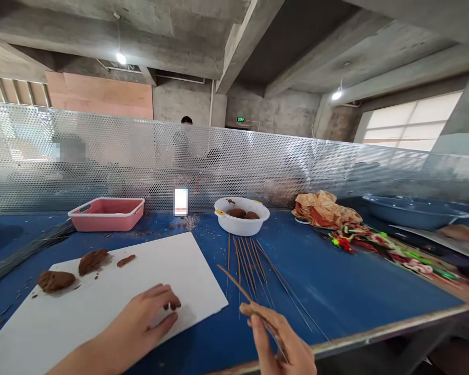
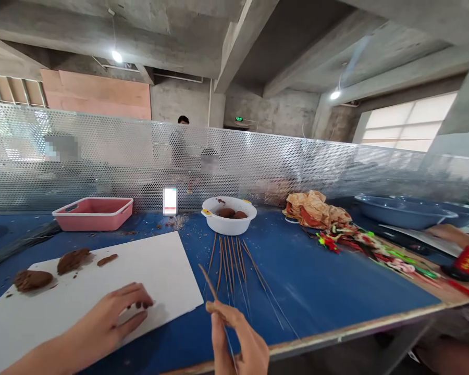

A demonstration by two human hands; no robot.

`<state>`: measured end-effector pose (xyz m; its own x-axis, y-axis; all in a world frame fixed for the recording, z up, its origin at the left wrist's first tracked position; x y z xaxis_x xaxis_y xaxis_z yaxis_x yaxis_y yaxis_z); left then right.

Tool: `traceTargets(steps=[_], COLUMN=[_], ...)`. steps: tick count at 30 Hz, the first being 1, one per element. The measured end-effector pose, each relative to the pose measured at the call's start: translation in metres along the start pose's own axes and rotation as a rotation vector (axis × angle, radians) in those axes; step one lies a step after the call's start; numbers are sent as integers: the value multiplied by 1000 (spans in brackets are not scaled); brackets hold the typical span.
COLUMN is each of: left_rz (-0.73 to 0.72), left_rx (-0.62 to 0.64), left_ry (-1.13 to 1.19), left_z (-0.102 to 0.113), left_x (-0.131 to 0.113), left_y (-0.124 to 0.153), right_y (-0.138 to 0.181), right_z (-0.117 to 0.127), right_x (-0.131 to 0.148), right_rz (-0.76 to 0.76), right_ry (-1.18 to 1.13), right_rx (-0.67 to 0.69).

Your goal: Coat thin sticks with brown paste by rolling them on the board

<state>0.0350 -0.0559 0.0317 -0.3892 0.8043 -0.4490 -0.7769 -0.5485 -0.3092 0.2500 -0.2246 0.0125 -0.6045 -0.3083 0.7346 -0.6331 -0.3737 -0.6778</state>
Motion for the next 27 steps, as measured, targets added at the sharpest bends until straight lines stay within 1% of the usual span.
traceTargets(steps=[3,5,7,10,12,15,19,23,27], left_rz=[-98,-161,-227,-277,-277,-253,-216,-254,-318], left_rx=[-12,5,59,120,139,153,174,172,168], left_ry=[-26,-24,-20,-44,-56,-63,-60,-32,-9], left_z=[-16,-33,-54,-79,-88,-94,-95,-93,-90], left_x=[0,-8,-21,-37,-41,-39,-35,-37,-43], left_y=[-34,-56,-75,-94,-98,-95,-91,-90,-89], right_y=[-11,-16,-20,-24,-27,-32,-42,-47,-46], right_z=[11,15,15,16,19,28,44,53,56], right_x=[-13,-19,-21,-17,-15,-18,-32,-43,-47], right_rz=[110,188,257,393,477,520,468,421,381], right_ry=[5,54,127,203,223,244,283,296,314], right_rx=[3,22,55,110,134,137,127,138,128])
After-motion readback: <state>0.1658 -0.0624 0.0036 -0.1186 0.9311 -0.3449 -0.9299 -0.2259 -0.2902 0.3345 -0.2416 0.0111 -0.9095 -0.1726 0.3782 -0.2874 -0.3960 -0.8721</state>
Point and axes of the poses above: each hand's wrist, its own y-axis away from the middle knuckle, its own z-axis out of the back of the hand, x = y × z, the point moved 6 cm from there along -y, towards the middle knuckle, and after that the axes turned 4 degrees about -x, right-handed, at the moved point
